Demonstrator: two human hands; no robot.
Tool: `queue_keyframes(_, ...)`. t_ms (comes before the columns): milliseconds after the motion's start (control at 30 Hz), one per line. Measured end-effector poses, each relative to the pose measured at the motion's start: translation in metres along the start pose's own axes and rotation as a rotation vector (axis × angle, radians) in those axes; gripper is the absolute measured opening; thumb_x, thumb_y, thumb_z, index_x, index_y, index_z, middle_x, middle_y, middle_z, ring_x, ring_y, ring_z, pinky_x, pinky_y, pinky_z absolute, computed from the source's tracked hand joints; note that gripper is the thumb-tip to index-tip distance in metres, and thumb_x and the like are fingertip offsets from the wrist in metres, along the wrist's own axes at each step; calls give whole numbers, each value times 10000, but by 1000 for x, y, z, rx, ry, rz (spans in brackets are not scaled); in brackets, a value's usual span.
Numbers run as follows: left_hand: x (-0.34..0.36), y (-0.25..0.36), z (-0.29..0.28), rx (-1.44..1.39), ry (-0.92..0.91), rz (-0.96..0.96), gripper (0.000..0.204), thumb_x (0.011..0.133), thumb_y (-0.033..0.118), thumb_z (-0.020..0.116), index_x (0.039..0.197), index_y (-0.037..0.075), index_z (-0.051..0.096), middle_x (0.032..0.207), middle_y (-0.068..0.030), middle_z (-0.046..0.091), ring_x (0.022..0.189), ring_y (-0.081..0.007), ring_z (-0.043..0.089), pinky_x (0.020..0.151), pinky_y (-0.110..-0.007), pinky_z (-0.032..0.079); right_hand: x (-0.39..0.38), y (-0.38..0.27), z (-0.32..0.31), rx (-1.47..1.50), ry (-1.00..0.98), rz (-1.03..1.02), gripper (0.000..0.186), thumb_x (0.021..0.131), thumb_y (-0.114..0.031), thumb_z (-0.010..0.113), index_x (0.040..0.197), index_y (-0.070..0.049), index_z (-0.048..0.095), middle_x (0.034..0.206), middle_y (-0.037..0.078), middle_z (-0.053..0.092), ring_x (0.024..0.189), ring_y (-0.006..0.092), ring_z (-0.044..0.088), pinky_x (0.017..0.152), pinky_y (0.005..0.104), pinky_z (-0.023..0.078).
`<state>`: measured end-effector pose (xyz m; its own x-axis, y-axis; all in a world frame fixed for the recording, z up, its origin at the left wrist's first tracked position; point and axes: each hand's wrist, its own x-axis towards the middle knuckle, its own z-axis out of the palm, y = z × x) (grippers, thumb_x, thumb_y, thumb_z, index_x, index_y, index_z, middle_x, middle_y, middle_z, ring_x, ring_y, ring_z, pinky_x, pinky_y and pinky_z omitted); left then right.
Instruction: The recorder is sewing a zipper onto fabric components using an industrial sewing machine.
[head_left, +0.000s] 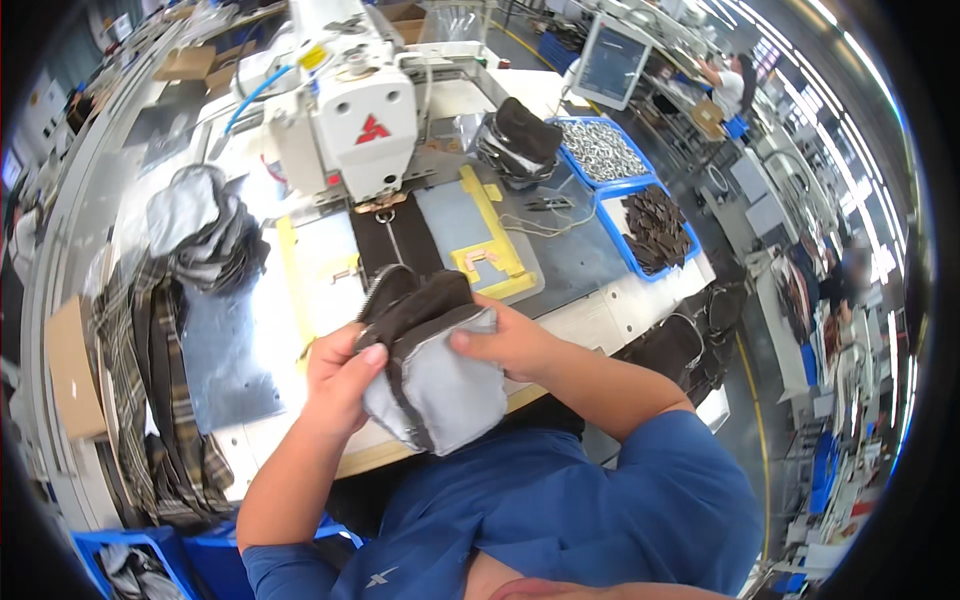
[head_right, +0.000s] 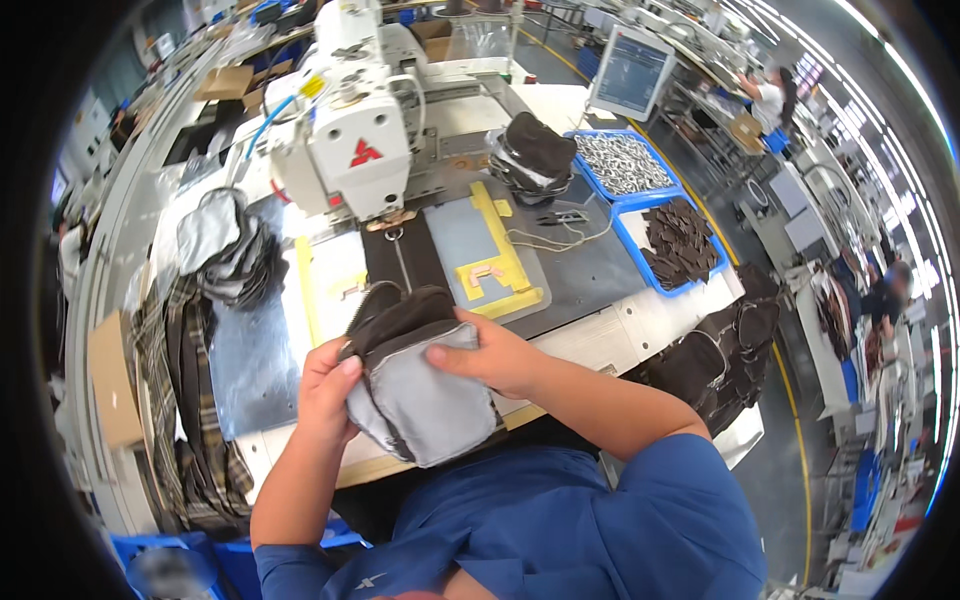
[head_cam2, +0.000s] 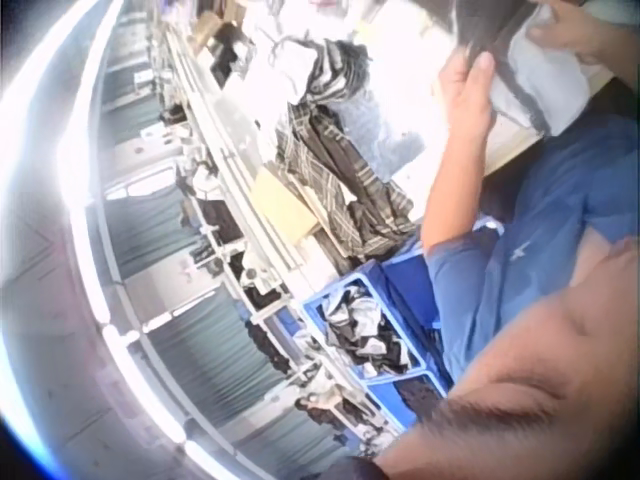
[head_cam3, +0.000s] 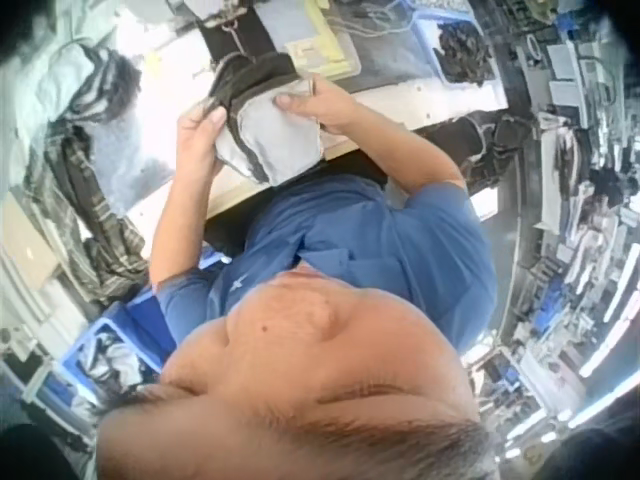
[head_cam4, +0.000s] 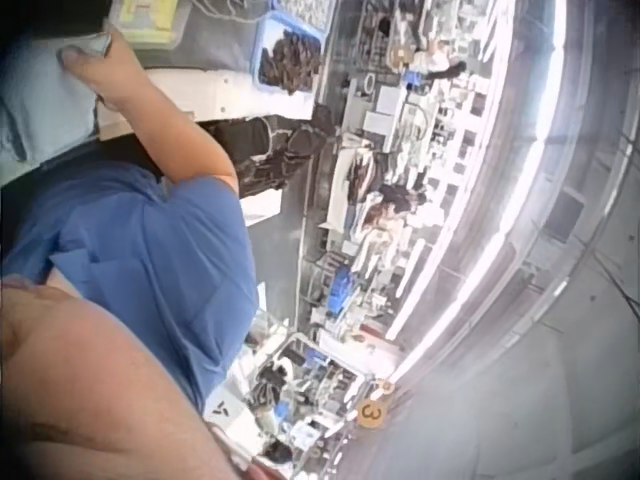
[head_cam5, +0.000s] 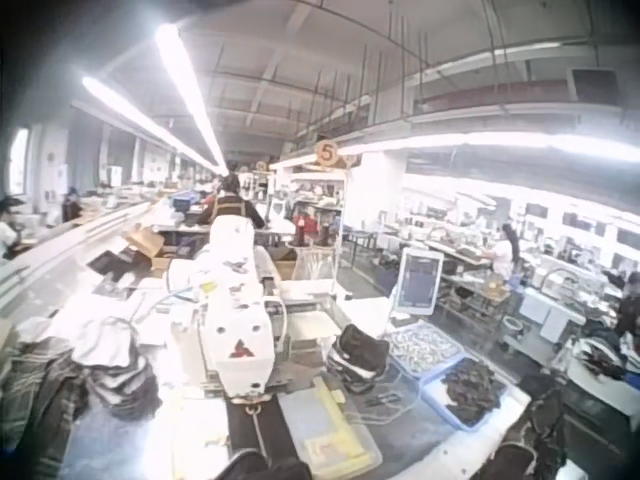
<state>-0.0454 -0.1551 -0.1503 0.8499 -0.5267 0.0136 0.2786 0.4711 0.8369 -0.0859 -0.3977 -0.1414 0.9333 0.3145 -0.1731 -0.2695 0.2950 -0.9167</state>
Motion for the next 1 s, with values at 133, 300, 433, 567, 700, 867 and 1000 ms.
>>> queue_keyframes(133,48,-11,23,-71,-142,-154,129,965,119,650,984,-8,668,901,-9,661,811,-53,551,719,-240,460,-13,-4,-41,124,43,33,716,879,-134,796,1490,-56,432,1379,100,594,1261,218,576,1077,403,466)
queue_keyframes(300,92,-24,7,-61,-279,-216,241,939,219,716,1011,-7,673,927,-21,667,826,-69,557,736,-255,470,-9,-20,-66,64,51,95,704,860,-90,795,1477,-56,457,1372,104,599,1245,207,582,1063,391,473)
queue_keyframes(433,109,-32,-10,223,-317,-5,425,795,294,863,1052,10,680,948,-23,682,868,-126,592,831,-295,491,17,-12,-53,-322,237,-93,638,892,-148,776,1446,-47,476,1294,92,623,1202,195,586,1040,378,468)
queue_keyframes(567,110,-27,-15,284,27,-284,435,754,33,825,1153,3,655,1052,-88,716,982,-178,669,896,-323,532,44,-12,-81,-482,166,-100,605,937,-293,732,1426,-57,465,1218,99,611,1141,206,591,1007,377,461)
queue_keyframes(700,118,-13,-22,-137,95,-346,455,763,-72,733,1201,11,642,1064,-113,723,980,-242,706,890,-380,579,92,-71,-161,-1481,751,-433,861,763,-425,838,1444,-74,444,1364,188,529,1235,337,534,1039,454,438)
queue_keyframes(867,117,-22,-28,-10,8,-340,443,782,-53,761,1208,4,650,1083,-72,713,995,-170,669,914,-324,537,119,-91,-237,-1993,822,-253,894,693,-358,879,1426,-19,496,1423,221,544,1251,399,557,1068,460,443)
queue_keyframes(1000,116,-21,-27,80,-144,-313,422,789,-13,789,1191,-13,660,1067,-25,709,987,-104,619,920,-262,487,116,-119,-241,-1661,681,-137,691,748,-261,845,1339,-8,591,1197,199,688,1100,344,664,997,397,502)
